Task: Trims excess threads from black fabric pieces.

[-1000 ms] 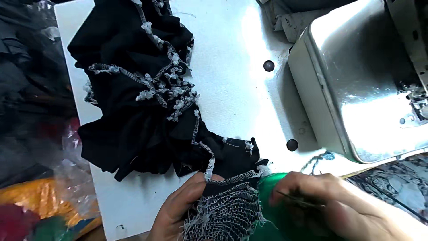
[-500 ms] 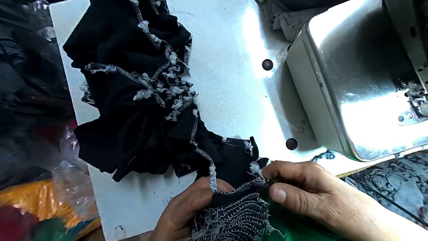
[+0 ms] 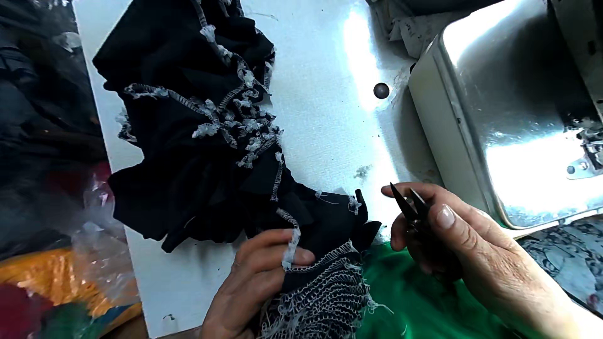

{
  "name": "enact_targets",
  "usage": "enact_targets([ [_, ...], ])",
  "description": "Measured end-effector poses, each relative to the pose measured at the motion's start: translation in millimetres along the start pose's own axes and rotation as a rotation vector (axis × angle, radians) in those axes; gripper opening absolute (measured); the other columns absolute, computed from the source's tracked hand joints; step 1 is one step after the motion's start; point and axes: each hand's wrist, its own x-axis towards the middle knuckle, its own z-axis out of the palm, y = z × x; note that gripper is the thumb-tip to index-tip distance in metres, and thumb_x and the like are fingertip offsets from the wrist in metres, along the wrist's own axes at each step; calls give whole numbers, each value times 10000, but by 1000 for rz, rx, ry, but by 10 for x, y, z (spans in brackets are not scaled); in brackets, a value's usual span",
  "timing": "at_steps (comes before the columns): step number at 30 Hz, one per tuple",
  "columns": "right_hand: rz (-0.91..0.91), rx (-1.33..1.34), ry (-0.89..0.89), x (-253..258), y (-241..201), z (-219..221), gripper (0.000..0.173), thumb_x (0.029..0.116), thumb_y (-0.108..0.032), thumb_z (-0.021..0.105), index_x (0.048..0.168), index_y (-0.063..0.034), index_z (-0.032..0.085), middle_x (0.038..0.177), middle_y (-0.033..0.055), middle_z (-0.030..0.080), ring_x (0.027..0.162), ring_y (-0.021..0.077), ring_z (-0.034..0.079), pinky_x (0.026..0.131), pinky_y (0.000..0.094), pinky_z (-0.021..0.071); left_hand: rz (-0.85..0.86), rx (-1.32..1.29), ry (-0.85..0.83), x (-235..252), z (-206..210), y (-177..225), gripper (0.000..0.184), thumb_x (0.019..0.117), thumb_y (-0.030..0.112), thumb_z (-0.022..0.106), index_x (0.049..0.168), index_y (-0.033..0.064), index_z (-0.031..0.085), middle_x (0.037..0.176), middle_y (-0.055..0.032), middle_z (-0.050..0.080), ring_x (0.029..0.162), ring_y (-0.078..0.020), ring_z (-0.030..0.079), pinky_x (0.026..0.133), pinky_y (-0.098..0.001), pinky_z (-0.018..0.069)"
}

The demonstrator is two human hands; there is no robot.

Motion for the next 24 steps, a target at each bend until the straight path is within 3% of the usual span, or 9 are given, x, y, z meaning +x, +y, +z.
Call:
enact_targets([
  [3, -36, -163, -20, 39, -49, -50, 451, 1072, -512, 387, 1194, -164, 647, 798, -106, 646, 598, -75, 525, 521, 75, 421, 28, -32, -58, -38, 47, 15, 293, 1014, 432, 591, 1190, 200, 615, 1285, 152, 644, 1308, 28, 506, 1186, -260, 316],
  [6, -128, -258, -124, 89, -101, -90, 468, 1081, -478, 379, 1117, -122, 682, 751, -100, 618, 599, -94, 496, 532, 70, 407, 44, -109, -68, -67, 158, 22, 288, 1000, 390, 631, 1170, 160, 598, 1257, 85, 622, 1235, 20, 549, 1147, -244, 374],
  [8, -185, -337, -234, 136, -139, -92, 472, 1078, -464, 402, 1081, -104, 707, 734, -79, 619, 619, -88, 512, 557, 76, 422, 38, -111, -74, -57, 210, 69, 233, 990, 364, 648, 1137, 187, 607, 1290, 93, 567, 1251, 31, 520, 1101, -200, 414],
  [11, -207, -409, -447, 233, -156, -111, 451, 1085, -413, 421, 1028, -81, 720, 729, -54, 621, 662, -75, 536, 594, 90, 421, 24, -69, -62, -56, 263, 130, 240, 966, 369, 681, 1156, 234, 622, 1416, 137, 472, 1340, 62, 430, 1109, -157, 402],
  [14, -136, -387, -603, 336, -111, -162, 439, 1081, -393, 436, 983, -68, 715, 706, -69, 593, 649, -81, 517, 576, 98, 400, 45, -54, -43, -54, 293, 141, 191, 981, 308, 662, 1151, 231, 624, 1528, 140, 417, 1418, 11, 390, 1157, -211, 393],
  [19, -47, -419, -731, 341, -62, -234, 492, 1082, -444, 415, 959, -83, 725, 707, -70, 591, 644, -62, 520, 573, 135, 402, 88, -34, -132, -40, 241, 141, 222, 997, 296, 642, 1177, 178, 588, 1586, 80, 375, 1477, -51, 335, 1215, -288, 346],
  [24, -103, -340, -817, 388, -100, -172, 417, 1078, -332, 459, 942, -25, 706, 693, -21, 581, 636, -23, 519, 552, 155, 377, 107, -36, -179, 5, 235, 109, 216, 1005, 292, 618, 1192, 185, 599, 1618, 65, 341, 1504, -73, 300, 1235, -334, 323],
])
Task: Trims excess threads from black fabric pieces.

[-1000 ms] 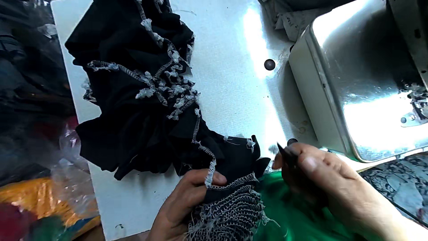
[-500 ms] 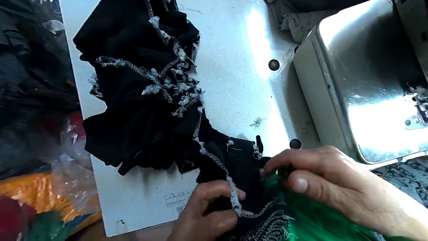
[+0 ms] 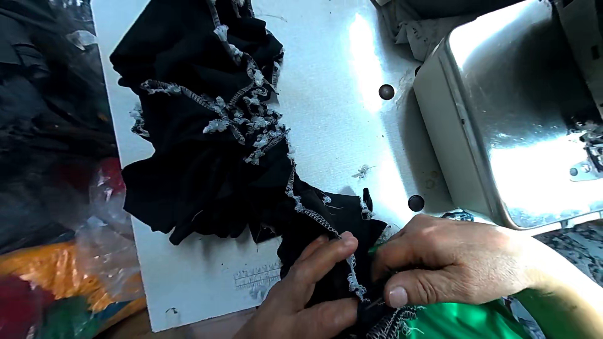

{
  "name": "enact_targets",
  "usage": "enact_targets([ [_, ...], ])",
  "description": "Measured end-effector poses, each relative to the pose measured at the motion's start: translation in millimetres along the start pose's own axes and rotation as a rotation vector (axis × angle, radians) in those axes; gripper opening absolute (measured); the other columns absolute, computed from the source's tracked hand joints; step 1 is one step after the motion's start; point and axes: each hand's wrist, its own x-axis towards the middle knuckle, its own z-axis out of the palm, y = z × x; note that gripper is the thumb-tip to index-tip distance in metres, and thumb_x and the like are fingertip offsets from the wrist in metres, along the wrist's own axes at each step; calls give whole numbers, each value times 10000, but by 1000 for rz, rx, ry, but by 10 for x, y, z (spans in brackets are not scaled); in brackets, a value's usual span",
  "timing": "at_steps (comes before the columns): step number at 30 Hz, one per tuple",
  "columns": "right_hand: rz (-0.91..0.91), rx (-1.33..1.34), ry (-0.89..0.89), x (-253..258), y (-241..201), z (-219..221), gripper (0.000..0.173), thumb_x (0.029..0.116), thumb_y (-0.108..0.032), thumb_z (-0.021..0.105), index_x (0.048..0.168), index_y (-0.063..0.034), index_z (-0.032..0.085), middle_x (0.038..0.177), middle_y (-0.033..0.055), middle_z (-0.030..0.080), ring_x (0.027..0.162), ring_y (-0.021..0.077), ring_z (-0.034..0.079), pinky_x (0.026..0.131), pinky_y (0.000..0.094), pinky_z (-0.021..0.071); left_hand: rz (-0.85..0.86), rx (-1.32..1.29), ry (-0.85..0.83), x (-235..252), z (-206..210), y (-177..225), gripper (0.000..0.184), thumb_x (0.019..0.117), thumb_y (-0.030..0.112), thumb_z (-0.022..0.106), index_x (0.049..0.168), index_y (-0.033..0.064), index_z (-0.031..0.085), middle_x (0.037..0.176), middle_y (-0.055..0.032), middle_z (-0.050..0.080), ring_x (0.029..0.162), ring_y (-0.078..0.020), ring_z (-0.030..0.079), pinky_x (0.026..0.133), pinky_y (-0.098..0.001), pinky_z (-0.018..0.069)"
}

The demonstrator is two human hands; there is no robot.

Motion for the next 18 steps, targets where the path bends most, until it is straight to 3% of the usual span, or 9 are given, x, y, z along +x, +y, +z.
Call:
enact_targets([
  [8, -63, 94, 39, 108, 32, 35, 334, 1041, -262, 560, 893, -8, 718, 719, -28, 616, 669, -66, 525, 582, 111, 386, -11, -16, -28, 8, -29, -4, 177, 1019, 236, 597, 1183, 172, 621, 1593, 57, 384, 1493, -59, 312, 1238, -324, 302],
  [11, -105, 74, 120, 89, 30, 25, 326, 1041, -252, 561, 885, -8, 712, 706, -34, 609, 665, -74, 523, 583, 94, 390, -3, 19, -34, 11, -32, -12, 189, 1024, 282, 596, 1176, 172, 616, 1559, 45, 430, 1467, -54, 354, 1216, -300, 328],
  [13, -99, 50, 268, 46, -27, -16, 350, 1046, -317, 535, 920, -37, 702, 699, -68, 591, 654, -96, 514, 584, 71, 398, 3, 6, -37, 14, -31, -11, 202, 1023, 294, 604, 1152, 139, 624, 1517, 5, 482, 1441, -69, 400, 1197, -293, 352],
  [15, -39, 19, 443, 49, -102, -69, 403, 1030, -471, 499, 917, -126, 674, 645, -141, 501, 583, -124, 444, 519, 55, 352, 1, -18, -50, 11, -32, -6, 236, 1022, 311, 610, 1160, 120, 621, 1519, -17, 478, 1447, -73, 395, 1198, -287, 356],
  [16, -9, 4, 517, 87, -134, -79, 398, 1011, -509, 516, 891, -157, 659, 618, -153, 468, 543, -115, 421, 476, 63, 332, -2, -25, -52, 10, -31, -1, 246, 1019, 317, 615, 1162, 117, 623, 1522, -22, 476, 1447, -73, 397, 1195, -282, 361],
  [18, 45, -100, 567, 210, -176, -50, 360, 941, -512, 624, 872, -161, 662, 605, -136, 502, 516, -82, 454, 437, 100, 350, -4, -21, -59, 22, -36, 10, 257, 1018, 322, 615, 1168, 113, 622, 1504, -39, 488, 1431, -71, 410, 1187, -268, 360],
])
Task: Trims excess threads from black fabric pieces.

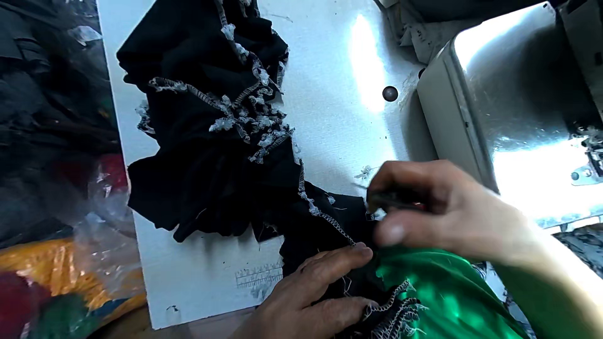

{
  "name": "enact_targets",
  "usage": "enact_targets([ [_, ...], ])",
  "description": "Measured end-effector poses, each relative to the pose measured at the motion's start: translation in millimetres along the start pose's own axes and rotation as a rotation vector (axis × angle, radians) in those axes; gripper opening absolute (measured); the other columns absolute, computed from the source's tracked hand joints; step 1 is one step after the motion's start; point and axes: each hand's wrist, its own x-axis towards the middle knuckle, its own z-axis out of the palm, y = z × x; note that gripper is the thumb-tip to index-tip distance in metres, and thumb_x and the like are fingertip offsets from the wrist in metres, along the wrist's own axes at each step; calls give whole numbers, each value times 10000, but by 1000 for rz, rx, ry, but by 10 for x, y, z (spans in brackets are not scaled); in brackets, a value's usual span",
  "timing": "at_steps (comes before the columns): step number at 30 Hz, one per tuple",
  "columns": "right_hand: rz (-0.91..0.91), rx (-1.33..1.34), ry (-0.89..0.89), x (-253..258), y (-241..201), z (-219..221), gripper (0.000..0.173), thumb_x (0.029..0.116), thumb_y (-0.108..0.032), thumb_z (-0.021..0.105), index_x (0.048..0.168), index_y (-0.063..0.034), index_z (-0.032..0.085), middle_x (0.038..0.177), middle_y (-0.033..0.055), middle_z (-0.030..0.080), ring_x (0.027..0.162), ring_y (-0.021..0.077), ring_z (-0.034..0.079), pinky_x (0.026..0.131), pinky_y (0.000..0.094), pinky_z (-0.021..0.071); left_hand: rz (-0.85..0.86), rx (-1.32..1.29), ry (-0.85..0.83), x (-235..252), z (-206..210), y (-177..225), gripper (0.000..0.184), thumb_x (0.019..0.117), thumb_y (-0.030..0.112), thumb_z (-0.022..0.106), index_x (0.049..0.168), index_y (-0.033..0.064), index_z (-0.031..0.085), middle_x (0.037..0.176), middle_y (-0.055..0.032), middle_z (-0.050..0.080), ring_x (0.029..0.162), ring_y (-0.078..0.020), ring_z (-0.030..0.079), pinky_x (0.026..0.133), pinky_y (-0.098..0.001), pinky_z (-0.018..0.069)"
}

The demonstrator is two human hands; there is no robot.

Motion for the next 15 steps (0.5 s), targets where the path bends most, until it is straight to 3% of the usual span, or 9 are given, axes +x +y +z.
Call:
enact_targets([
  [3, 97, -220, -127, 138, -48, 191, 351, 895, -485, 709, 909, -135, 694, 673, -75, 579, 604, 7, 548, 513, 199, 423, 4, 33, -7, 31, -4, 9, 259, 1020, 328, 606, 1159, 111, 627, 1420, -61, 552, 1369, -67, 470, 1153, -234, 373],
  [7, 163, -366, -304, 264, -11, 272, 210, 954, -315, 695, 909, -110, 698, 684, -22, 592, 628, 84, 565, 545, 273, 433, 39, 42, -31, 40, -18, -16, 232, 1037, 305, 571, 1124, 91, 597, 1433, -67, 547, 1364, -88, 488, 1145, -252, 392],
  [9, 96, -356, -260, 259, 6, 256, 117, 947, -221, 682, 902, -118, 711, 692, -33, 594, 627, 65, 549, 539, 246, 415, 49, 42, -17, 27, -9, -34, 243, 1033, 325, 583, 1119, 98, 594, 1446, -50, 548, 1361, -87, 497, 1142, -261, 399],
  [12, -58, -304, -54, 232, 10, 190, 64, 918, -143, 659, 944, -105, 703, 741, -29, 597, 639, 51, 548, 533, 215, 428, 54, 76, 20, -20, 2, -64, 273, 1019, 376, 602, 1120, 123, 578, 1447, -18, 555, 1342, -82, 514, 1135, -271, 389],
  [15, -92, -161, 52, 226, -18, 46, 101, 980, -121, 598, 1044, -94, 670, 764, -67, 592, 643, -41, 520, 560, 123, 418, 30, 112, 46, -57, 13, -53, 266, 1021, 375, 599, 1148, 143, 568, 1463, 13, 548, 1388, -85, 471, 1177, -309, 348],
])
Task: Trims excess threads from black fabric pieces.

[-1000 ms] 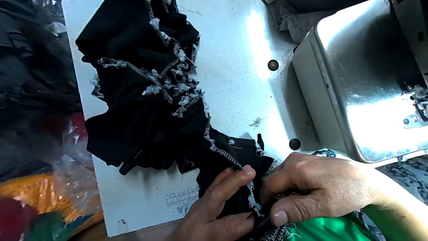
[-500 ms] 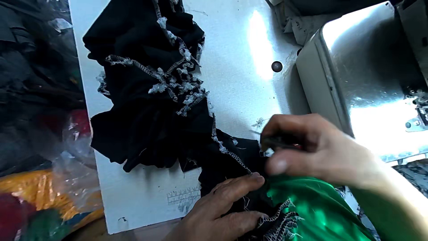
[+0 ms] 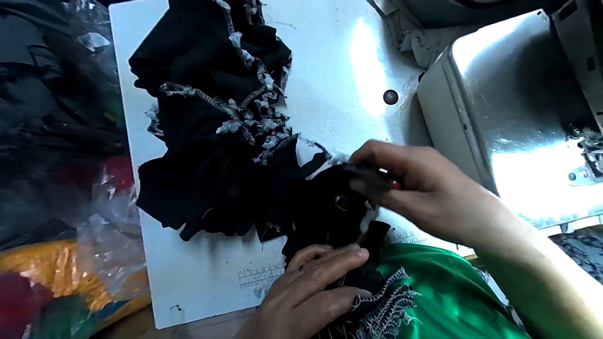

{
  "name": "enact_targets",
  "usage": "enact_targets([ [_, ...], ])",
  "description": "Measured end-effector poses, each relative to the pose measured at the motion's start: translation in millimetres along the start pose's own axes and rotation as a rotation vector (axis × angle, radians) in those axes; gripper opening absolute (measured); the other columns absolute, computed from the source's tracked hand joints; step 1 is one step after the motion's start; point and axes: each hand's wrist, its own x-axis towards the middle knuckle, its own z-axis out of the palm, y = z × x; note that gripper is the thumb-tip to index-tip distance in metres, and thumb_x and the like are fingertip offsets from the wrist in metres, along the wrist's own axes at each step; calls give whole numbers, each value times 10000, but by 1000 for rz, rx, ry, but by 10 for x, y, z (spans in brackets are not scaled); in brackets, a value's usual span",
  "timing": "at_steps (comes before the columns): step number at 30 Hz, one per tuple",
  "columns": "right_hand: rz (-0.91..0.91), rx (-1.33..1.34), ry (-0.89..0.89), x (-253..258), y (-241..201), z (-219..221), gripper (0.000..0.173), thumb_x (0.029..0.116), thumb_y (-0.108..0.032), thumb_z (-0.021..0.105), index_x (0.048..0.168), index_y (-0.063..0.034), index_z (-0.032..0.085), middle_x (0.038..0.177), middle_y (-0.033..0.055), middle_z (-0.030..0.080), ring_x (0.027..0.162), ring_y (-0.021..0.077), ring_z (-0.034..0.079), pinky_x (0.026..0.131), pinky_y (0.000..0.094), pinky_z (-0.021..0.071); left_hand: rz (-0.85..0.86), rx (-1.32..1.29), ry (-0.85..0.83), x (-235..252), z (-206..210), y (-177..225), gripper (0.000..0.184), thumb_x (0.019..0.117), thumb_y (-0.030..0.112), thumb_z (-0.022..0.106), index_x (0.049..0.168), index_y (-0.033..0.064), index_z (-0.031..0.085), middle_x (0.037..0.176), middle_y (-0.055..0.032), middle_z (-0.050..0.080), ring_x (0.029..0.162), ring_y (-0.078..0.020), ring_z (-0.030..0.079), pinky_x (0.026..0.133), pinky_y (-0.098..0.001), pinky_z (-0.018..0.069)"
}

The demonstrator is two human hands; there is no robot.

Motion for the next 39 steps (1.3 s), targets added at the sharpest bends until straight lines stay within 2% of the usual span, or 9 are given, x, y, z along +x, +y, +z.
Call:
enact_targets([
  [4, -19, 76, 81, -44, 64, -37, 87, 991, -101, 587, 1053, -86, 647, 736, -102, 546, 584, -96, 457, 519, 66, 378, 27, -5, 17, -14, 18, 5, 240, 1034, 347, 583, 1113, 121, 570, 1255, -1, 675, 1354, -95, 517, 1227, -352, 271],
  [9, -43, -34, -89, -251, 105, 64, 143, 893, -57, 650, 1013, -83, 722, 797, -49, 665, 689, -29, 583, 606, 121, 479, 67, 6, 68, 6, -9, -27, 214, 1046, 316, 564, 1106, 111, 545, 1162, -21, 666, 1202, -62, 606, 1205, -316, 299],
  [16, -6, 202, -235, -448, 29, 126, 273, 860, 41, 581, 1071, -19, 742, 917, 20, 718, 828, -34, 617, 728, 101, 475, -47, 8, 99, 21, -20, 19, 355, 1026, 428, 570, 1173, 105, 564, 1182, -13, 601, 1186, 4, 549, 1070, -156, 387],
  [20, -120, 131, -215, -479, 12, 114, 312, 847, 53, 587, 1103, -35, 743, 961, 34, 716, 907, 25, 644, 792, 137, 504, -121, -65, 154, 18, -10, 11, 440, 973, 457, 643, 1294, 177, 530, 1277, 86, 563, 1224, 75, 499, 1047, -105, 385],
  [27, -216, 39, -227, -505, -27, 123, 324, 884, 22, 595, 1151, -98, 735, 962, 56, 707, 902, 109, 666, 765, 210, 532, -205, -157, 82, 21, -32, -20, 476, 929, 479, 688, 1326, 241, 575, 1520, 158, 423, 1387, 73, 377, 1143, -165, 360],
  [29, -197, 58, -253, -509, -35, 113, 354, 869, 32, 598, 1164, -104, 737, 975, 57, 715, 910, 114, 676, 773, 224, 542, -197, -186, 53, 13, -58, -8, 434, 943, 463, 685, 1277, 196, 609, 1438, 126, 547, 1328, 64, 471, 1113, -173, 412],
  [32, -158, 98, -255, -520, -4, 69, 320, 877, 24, 607, 1146, -88, 740, 936, 31, 703, 871, 61, 645, 761, 173, 511, -170, -128, 27, 20, -83, 32, 432, 975, 468, 631, 1197, 99, 603, 1223, 33, 663, 1217, 58, 547, 1072, -157, 408],
  [35, -112, 11, -192, -547, 57, -35, 266, 895, -43, 618, 1112, -121, 749, 896, -37, 693, 844, -16, 623, 733, 109, 492, -148, -105, 40, 20, -57, 16, 421, 986, 469, 617, 1170, 91, 590, 1187, 2, 651, 1175, 29, 558, 1056, -161, 397],
  [39, -55, -83, -55, -631, 165, -244, 227, 916, -133, 624, 1109, -153, 741, 882, -99, 639, 756, -79, 572, 648, 62, 481, -190, -163, 68, 5, -73, 1, 406, 982, 480, 616, 1196, 135, 597, 1217, 83, 653, 1184, 84, 547, 1056, -139, 403],
])
